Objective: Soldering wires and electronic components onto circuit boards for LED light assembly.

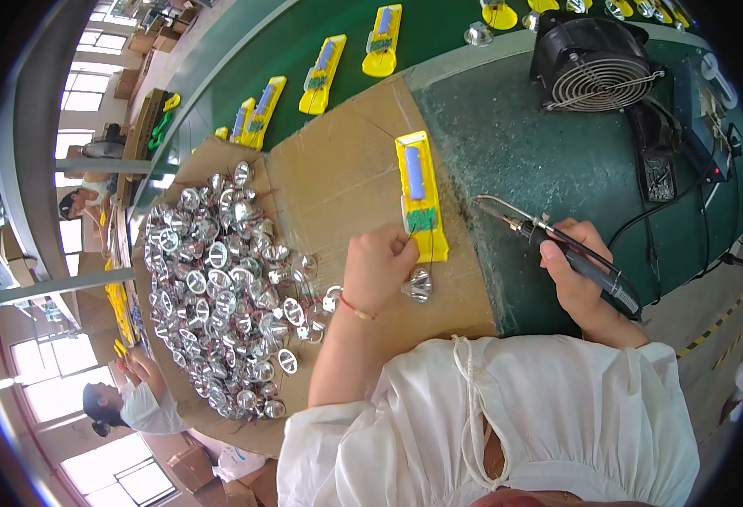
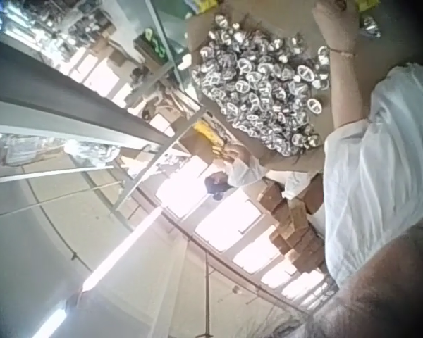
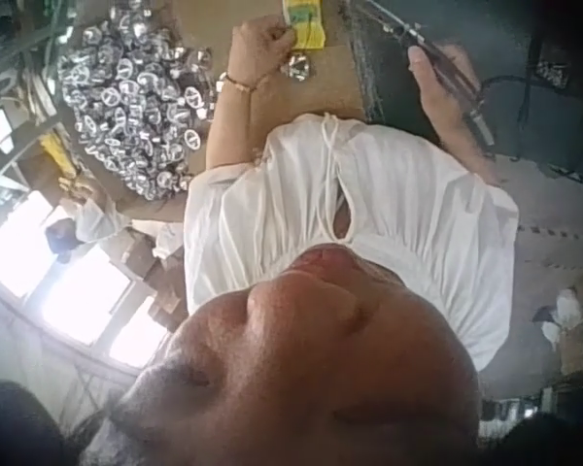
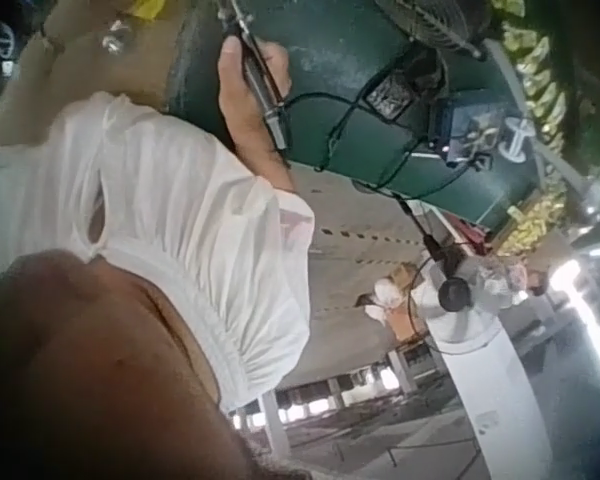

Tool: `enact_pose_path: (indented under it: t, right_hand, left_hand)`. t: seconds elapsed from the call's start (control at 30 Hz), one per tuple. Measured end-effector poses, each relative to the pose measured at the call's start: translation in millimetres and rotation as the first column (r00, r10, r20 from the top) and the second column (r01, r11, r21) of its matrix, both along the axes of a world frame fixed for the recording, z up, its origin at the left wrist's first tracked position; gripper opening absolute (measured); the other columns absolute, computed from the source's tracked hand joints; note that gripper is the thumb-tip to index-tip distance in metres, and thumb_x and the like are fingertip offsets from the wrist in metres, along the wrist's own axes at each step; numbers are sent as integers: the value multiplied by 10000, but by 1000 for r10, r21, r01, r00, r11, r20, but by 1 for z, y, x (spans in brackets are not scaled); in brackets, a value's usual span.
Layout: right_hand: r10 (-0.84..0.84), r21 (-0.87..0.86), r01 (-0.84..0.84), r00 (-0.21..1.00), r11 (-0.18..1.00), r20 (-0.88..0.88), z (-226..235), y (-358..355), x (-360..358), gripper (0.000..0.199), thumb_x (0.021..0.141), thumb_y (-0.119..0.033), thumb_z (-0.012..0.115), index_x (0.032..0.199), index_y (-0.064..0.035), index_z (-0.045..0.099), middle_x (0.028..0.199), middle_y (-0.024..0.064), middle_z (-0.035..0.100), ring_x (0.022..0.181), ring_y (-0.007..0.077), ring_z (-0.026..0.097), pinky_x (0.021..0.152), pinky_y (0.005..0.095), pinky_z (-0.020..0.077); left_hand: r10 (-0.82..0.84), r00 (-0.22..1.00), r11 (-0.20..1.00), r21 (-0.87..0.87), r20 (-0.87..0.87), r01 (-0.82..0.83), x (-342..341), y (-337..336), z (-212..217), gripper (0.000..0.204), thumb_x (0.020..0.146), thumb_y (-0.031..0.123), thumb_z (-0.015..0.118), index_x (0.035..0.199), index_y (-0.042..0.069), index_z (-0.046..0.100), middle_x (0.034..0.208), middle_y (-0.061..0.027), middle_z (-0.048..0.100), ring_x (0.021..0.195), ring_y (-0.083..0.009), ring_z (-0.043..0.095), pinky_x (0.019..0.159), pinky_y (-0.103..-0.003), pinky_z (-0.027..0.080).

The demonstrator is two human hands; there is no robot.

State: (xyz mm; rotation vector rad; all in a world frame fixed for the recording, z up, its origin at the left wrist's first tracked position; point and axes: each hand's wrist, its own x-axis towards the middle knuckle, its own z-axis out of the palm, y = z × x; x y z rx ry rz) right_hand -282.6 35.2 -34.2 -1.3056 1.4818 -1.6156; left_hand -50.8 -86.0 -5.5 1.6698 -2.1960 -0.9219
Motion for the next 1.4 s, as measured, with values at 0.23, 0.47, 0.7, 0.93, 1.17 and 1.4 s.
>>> enact_pose_path:
  t: [0.23, 0.47, 0.7, 0.93, 1.17, 1.4]
  right_hand:
    - [-98, 122, 80, 984, 989, 148, -9, -5, 5, 136, 751, -55, 672, 801, -21, 551, 676, 44, 574, 578, 80, 531, 525, 230, 419]
    - [-129, 217, 79, 966, 973, 223, -9, -8, 3, 148, 764, -73, 667, 814, -17, 540, 648, 35, 574, 563, 70, 530, 515, 226, 422]
    - [-150, 188, 111, 966, 976, 210, -13, -9, 1, 131, 793, -73, 631, 836, -3, 529, 647, 39, 549, 544, 72, 521, 509, 208, 418]
    - [-139, 154, 107, 967, 982, 214, -14, -8, 6, 129, 801, -70, 625, 840, 5, 527, 654, 45, 551, 553, 76, 513, 512, 197, 408]
    - [-128, 108, 106, 968, 988, 216, -11, -3, 16, 124, 800, -74, 628, 831, -2, 531, 643, 34, 555, 549, 67, 512, 506, 195, 407]
    - [-133, 101, 117, 976, 988, 174, -3, -2, 20, 126, 789, -80, 640, 818, -12, 537, 638, 33, 565, 539, 71, 528, 504, 199, 420]
  left_hand:
    - [-60, 997, 934, -356, -55, 37, -107, -161, 17, 323, 719, 340, 642, 801, 28, 668, 727, -132, 652, 693, -277, 635, 671, -346, 504]
    - [-49, 936, 985, -136, 349, 102, -91, -229, 7, 479, 630, 508, 654, 822, 69, 631, 889, -141, 649, 845, -265, 618, 764, -346, 476]
    - [-38, 963, 871, -463, 267, 163, -44, -75, 10, 438, 671, 431, 656, 876, 57, 559, 659, -111, 596, 625, -306, 607, 567, -403, 480]
    - [264, 923, 832, -550, 281, -70, 51, -61, 33, 482, 702, 355, 679, 1069, 93, 508, 808, -104, 604, 736, -272, 607, 597, -364, 490]
    - [350, 652, 762, -609, 673, 220, 138, -127, 0, 133, 753, 230, 609, 788, 127, 683, 896, -34, 631, 936, -212, 559, 817, -402, 396]
    - [159, 928, 903, -331, -337, -275, 83, -65, 21, 145, 773, 108, 624, 858, -3, 661, 749, -104, 659, 674, -167, 621, 655, -266, 460]
